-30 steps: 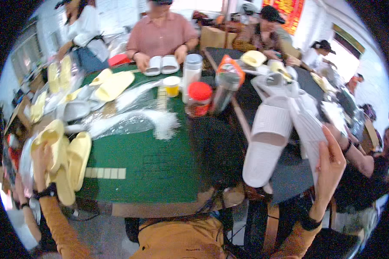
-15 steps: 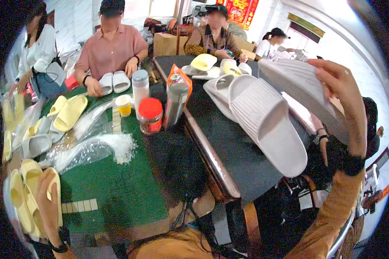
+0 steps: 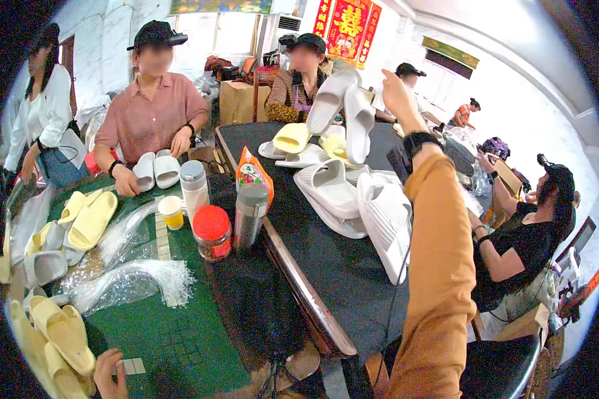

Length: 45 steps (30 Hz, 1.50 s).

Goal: Inspecting and trimming manufactured slippers to prepare them for packaging.

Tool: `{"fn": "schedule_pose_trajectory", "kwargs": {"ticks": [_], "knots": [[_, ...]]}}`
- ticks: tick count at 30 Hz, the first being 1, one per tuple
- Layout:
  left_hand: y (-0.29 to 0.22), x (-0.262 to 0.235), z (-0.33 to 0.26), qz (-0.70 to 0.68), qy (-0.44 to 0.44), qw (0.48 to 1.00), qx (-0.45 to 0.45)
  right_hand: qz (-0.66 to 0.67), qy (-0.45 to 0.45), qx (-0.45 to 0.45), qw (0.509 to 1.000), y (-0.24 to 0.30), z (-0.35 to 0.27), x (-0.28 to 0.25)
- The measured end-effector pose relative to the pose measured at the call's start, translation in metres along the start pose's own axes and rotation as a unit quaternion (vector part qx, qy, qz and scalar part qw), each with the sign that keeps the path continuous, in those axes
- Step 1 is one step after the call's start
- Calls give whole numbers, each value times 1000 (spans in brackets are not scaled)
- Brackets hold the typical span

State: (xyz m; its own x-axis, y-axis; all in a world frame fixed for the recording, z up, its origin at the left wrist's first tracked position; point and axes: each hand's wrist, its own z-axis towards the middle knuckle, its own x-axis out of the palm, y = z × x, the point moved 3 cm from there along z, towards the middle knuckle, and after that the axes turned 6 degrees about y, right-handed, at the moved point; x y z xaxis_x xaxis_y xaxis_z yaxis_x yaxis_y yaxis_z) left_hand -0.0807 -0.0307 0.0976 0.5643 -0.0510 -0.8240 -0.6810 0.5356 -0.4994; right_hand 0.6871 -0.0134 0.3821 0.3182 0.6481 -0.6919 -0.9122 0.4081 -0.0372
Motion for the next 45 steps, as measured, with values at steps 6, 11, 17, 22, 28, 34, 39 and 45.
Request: {"fn": "schedule_pose_trajectory", "kwargs": {"ticks": [6, 11, 17, 22, 28, 34, 39, 45], "knots": [[6, 10, 2, -22, 29, 999, 9, 55, -32, 59, 996, 37, -102, -78], [-7, 19, 2, -50, 57, 996, 41, 45, 82, 74, 993, 27, -201, -139], [-23, 17, -12, -37, 57, 991, 114, 70, 230, 41, 970, 30, -287, -73], [-28, 18, -28, -57, 49, 992, 100, -21, 119, -15, 993, 46, -280, -36], [-17, 21, -55, -78, 35, 995, 46, -47, 4, -44, 998, 114, -245, -120], [-27, 28, -57, -82, 28, 989, 121, 0, -55, -207, 977, 179, -217, -207], [-46, 29, -65, -114, 33, 983, 143, 261, 54, -275, 924, 216, -230, -217], [-35, 36, -76, -153, 22, 977, 150, 94, 166, -187, 964, 319, -284, -190]]}}
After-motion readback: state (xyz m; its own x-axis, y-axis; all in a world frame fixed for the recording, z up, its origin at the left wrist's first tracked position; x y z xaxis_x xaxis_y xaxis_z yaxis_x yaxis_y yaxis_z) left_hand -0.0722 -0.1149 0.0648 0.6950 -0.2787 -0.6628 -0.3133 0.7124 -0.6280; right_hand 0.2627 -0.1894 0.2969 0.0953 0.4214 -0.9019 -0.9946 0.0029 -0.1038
